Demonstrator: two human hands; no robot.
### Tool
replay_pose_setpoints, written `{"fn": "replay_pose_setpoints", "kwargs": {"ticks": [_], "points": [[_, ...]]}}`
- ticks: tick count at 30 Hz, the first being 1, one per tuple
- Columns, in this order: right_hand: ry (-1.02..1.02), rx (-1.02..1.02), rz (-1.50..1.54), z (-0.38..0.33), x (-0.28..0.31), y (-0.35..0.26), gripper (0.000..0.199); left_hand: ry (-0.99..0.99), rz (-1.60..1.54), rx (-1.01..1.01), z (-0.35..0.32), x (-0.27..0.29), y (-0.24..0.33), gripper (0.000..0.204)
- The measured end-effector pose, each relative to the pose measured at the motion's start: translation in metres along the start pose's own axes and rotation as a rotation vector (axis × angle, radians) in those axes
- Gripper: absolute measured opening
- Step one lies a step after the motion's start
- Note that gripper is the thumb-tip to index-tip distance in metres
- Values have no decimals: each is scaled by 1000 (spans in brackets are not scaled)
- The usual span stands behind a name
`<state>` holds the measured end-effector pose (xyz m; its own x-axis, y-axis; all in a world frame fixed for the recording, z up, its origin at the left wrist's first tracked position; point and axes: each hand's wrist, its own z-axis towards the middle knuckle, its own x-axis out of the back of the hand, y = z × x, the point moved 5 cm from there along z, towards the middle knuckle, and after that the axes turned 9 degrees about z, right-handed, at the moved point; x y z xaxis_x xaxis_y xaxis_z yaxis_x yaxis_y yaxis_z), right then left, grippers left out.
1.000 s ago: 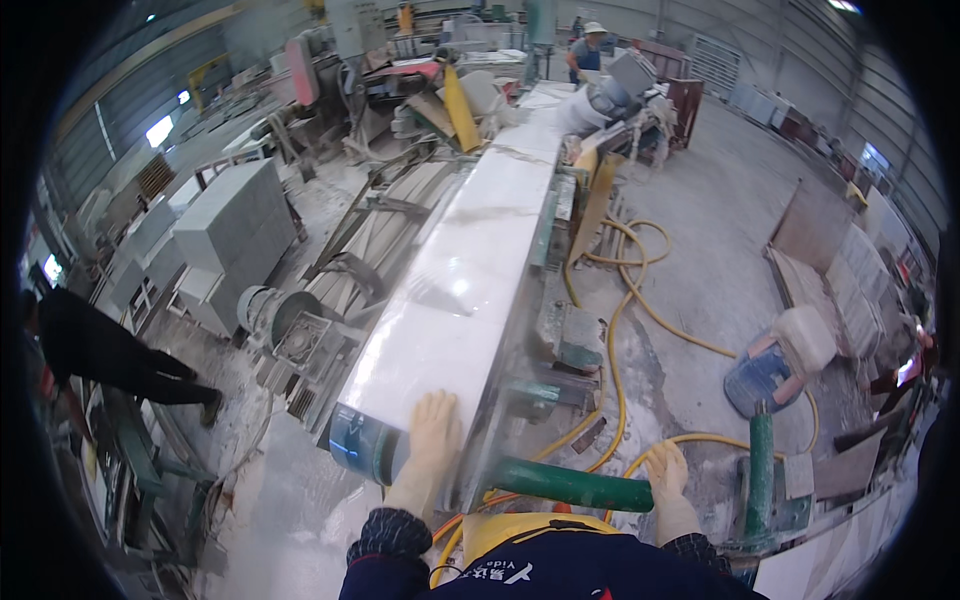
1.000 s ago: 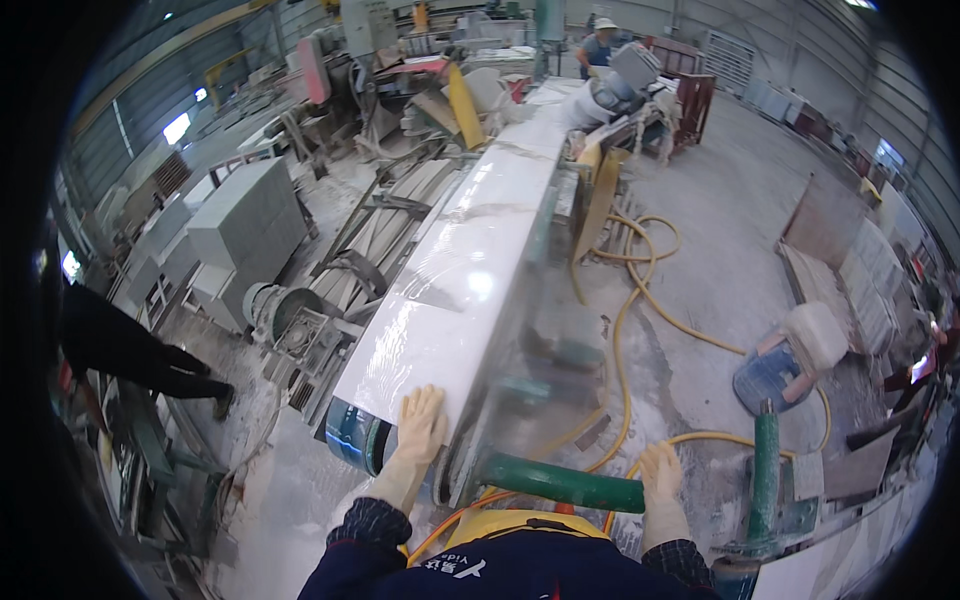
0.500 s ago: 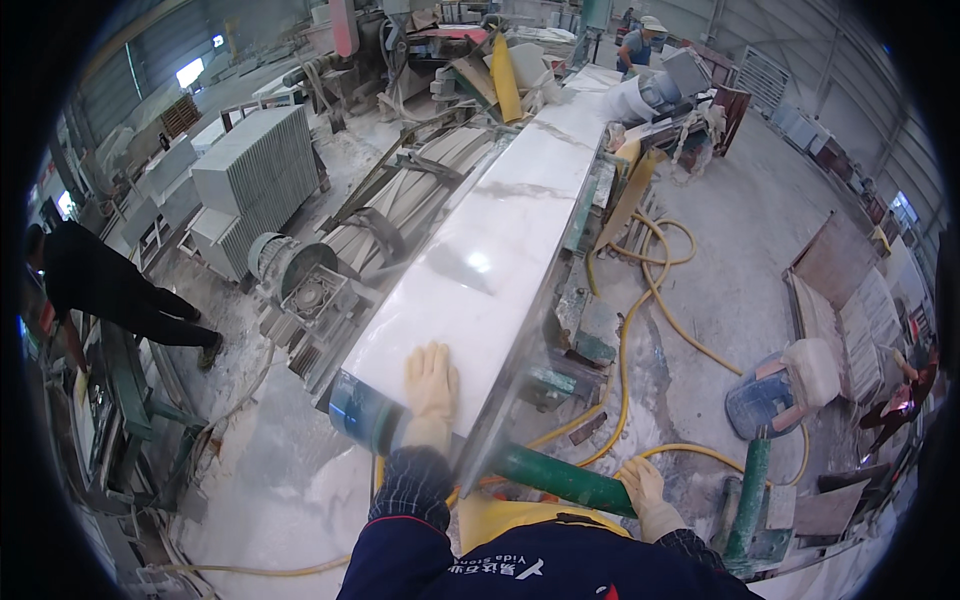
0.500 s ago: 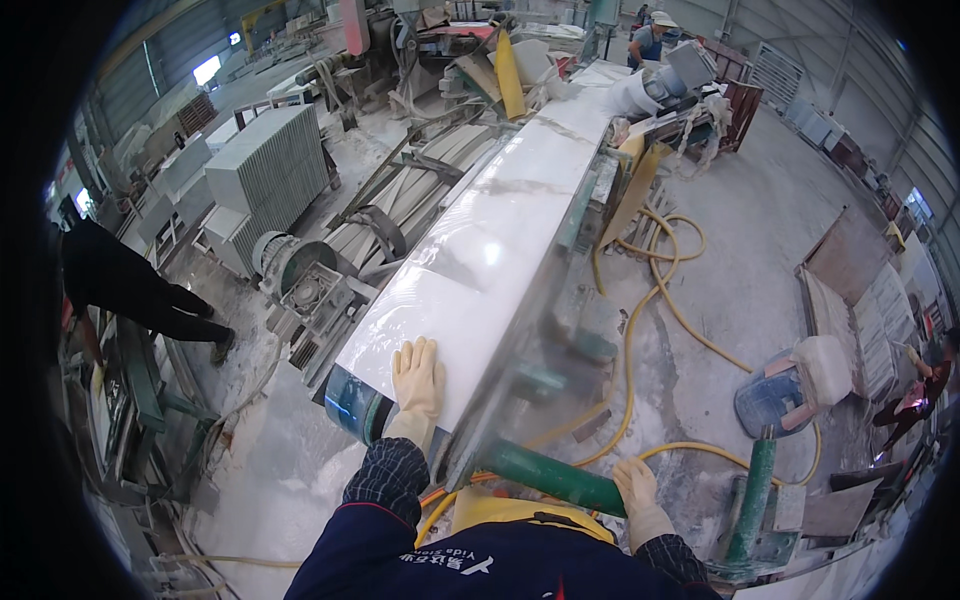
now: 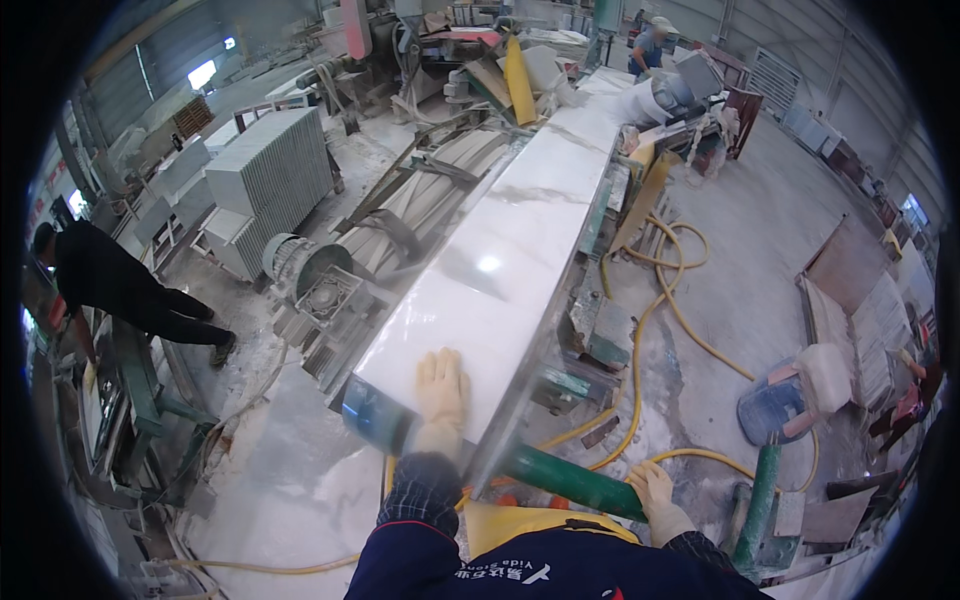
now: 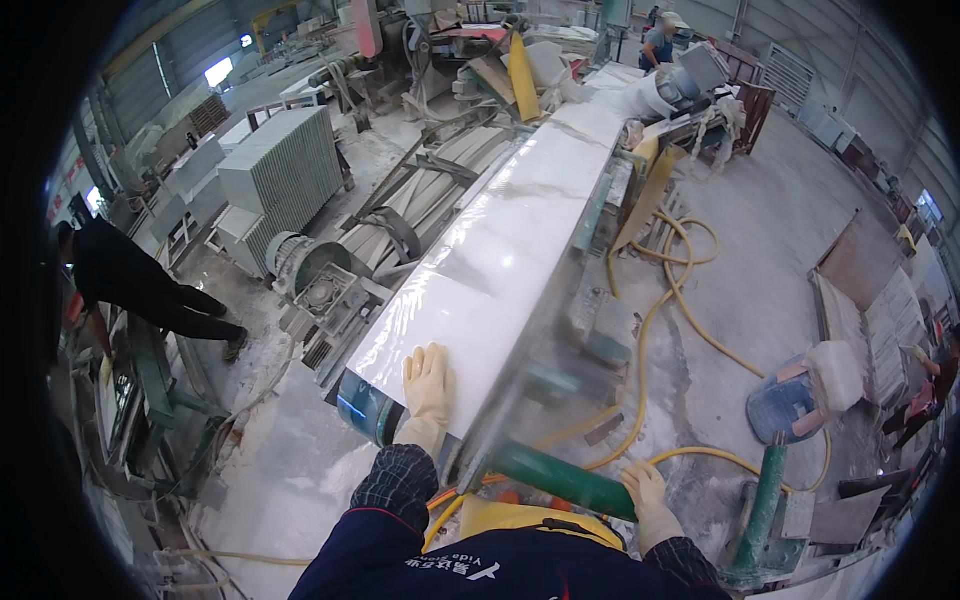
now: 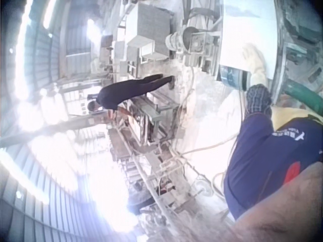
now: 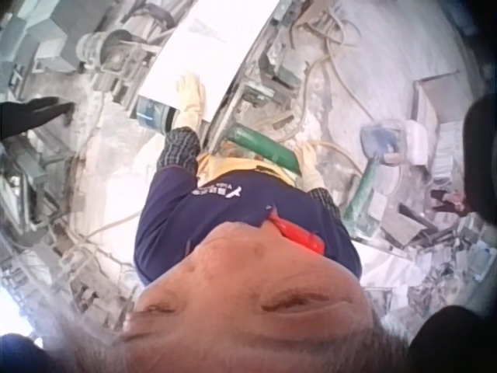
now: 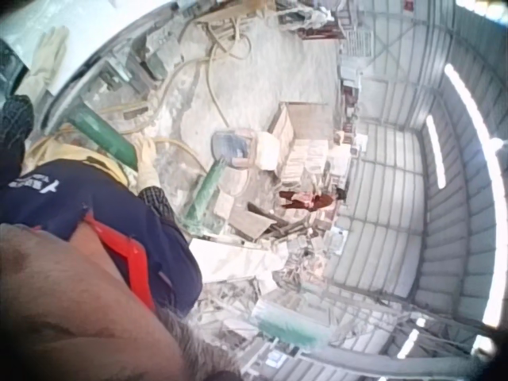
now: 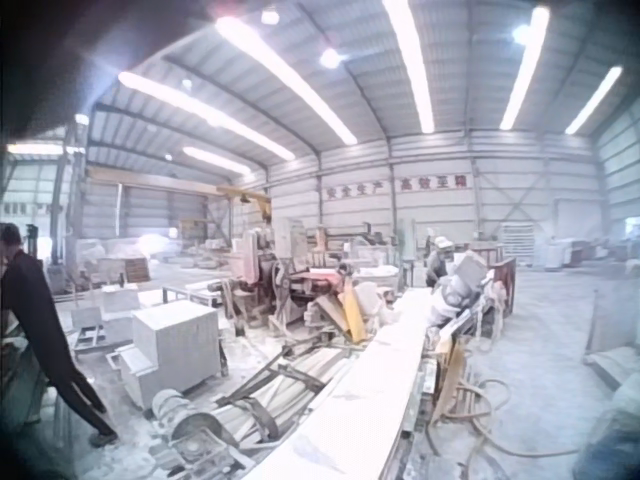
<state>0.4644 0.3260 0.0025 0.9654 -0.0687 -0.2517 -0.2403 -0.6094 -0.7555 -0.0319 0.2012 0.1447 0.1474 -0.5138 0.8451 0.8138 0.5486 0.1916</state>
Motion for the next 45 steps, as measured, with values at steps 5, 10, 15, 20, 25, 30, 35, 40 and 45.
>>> {"fn": "replay_pose_setpoints", "kwargs": {"ticks": [5, 10, 15, 20, 25, 30, 35, 40, 45], "points": [[-16, 6, 17, -1, -1, 0, 31, 11, -16, 10, -4, 1, -1, 40], [-31, 10, 51, 4, 5, 5, 31, -21, -21, 21, -7, 2, -2, 41], [-44, 34, 34, 3, 5, 5, 29, -18, -12, 21, -9, 6, -2, 41], [-46, 19, 40, 2, 5, 5, 30, -11, -19, 22, -10, 12, -2, 40], [-44, 11, 44, 2, 7, 5, 29, -23, -16, 22, -12, 17, -1, 40], [-50, 17, 21, 0, 4, 2, 26, -50, -18, 10, -12, 20, -1, 41], [-34, 8, 38, -2, 2, 1, 25, -42, -2, 1, -15, 23, -1, 43], [-53, -6, 38, 7, 7, 4, 28, -89, 23, 8, -15, 11, -3, 43], [-119, -13, 57, 17, 15, 8, 34, -184, 24, 135, -21, 1, -16, 39]]}}
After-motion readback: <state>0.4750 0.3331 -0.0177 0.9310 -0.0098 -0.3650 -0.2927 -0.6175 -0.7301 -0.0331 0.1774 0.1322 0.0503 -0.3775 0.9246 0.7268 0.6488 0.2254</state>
